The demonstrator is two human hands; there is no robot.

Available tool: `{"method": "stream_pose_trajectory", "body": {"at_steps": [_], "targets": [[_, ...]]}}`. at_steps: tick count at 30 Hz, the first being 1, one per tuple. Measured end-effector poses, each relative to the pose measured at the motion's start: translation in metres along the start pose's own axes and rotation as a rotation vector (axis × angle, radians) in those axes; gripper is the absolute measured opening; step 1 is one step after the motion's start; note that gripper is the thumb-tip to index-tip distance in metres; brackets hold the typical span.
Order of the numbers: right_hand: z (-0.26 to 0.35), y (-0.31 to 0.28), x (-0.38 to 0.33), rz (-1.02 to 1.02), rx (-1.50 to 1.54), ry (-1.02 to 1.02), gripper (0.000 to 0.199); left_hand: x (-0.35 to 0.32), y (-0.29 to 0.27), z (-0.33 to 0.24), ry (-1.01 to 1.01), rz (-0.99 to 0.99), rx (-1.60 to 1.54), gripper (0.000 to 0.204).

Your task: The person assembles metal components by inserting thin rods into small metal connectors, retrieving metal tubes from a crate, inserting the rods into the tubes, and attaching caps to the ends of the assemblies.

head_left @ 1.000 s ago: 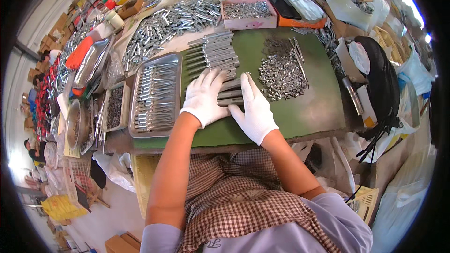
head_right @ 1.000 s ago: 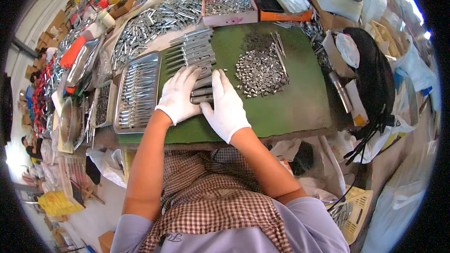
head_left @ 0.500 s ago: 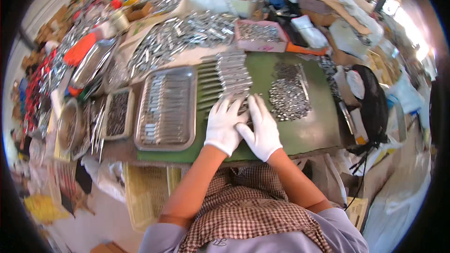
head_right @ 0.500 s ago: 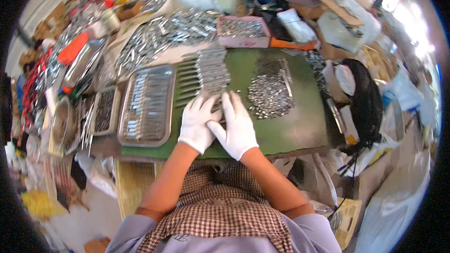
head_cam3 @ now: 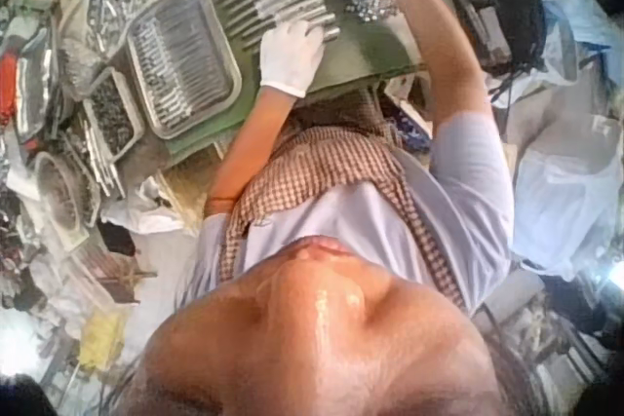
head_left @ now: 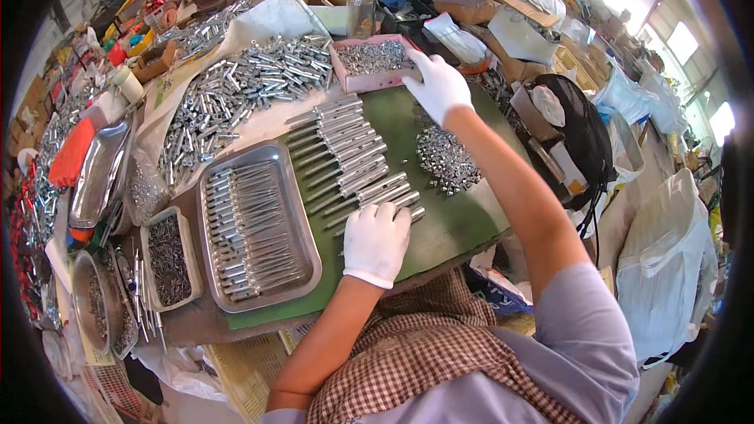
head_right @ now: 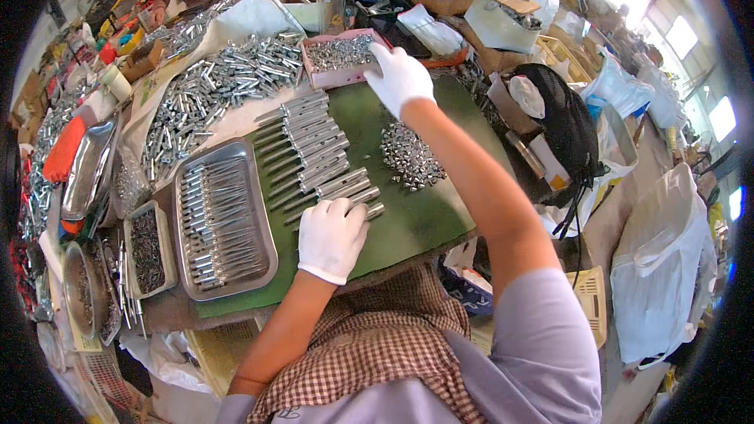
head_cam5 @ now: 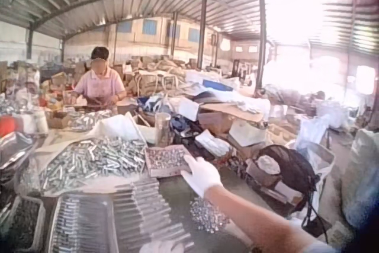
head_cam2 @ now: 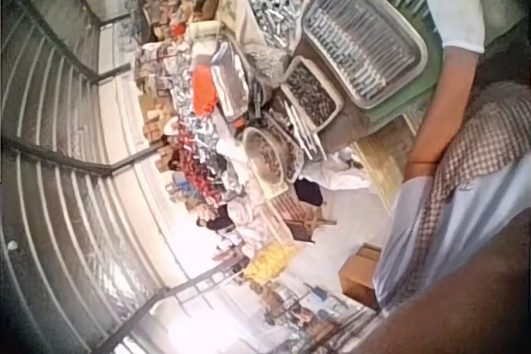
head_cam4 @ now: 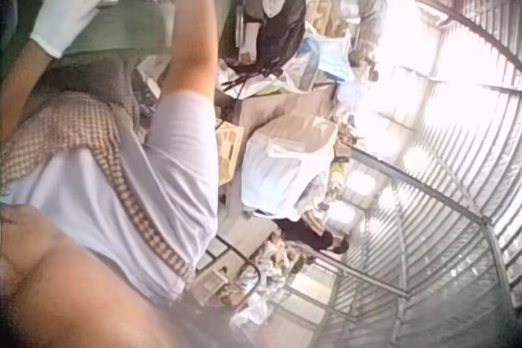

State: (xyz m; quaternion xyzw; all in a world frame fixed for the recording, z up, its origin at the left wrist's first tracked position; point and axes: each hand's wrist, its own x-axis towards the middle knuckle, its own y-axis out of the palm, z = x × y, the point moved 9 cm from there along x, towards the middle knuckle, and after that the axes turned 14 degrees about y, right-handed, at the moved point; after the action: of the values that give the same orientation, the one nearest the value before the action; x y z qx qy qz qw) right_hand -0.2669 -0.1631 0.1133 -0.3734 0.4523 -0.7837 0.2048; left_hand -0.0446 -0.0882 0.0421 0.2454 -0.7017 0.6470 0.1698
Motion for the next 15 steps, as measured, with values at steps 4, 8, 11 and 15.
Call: {"method": "stream_pose_trajectory", "body": {"at_steps": [4,8,11,15], "targets": [[-0.029,0.073,0.055,0.228,-0.165,-0.035,0.027,0.003,0.008,-0.002,-0.003,0.051,-0.039,0.017],[-0.021,0.030,0.044,-0.024,0.128,-0.137,0.022,0.003,0.005,-0.001,-0.017,0.044,-0.067,0.015],[-0.007,-0.039,-0.005,-0.028,0.279,-0.114,0.020,-0.001,0.006,0.005,-0.095,0.062,0.003,0.015],[-0.019,-0.102,-0.091,0.144,0.246,-0.107,0.016,-0.002,0.002,0.001,-0.145,0.119,0.048,0.022]]}}
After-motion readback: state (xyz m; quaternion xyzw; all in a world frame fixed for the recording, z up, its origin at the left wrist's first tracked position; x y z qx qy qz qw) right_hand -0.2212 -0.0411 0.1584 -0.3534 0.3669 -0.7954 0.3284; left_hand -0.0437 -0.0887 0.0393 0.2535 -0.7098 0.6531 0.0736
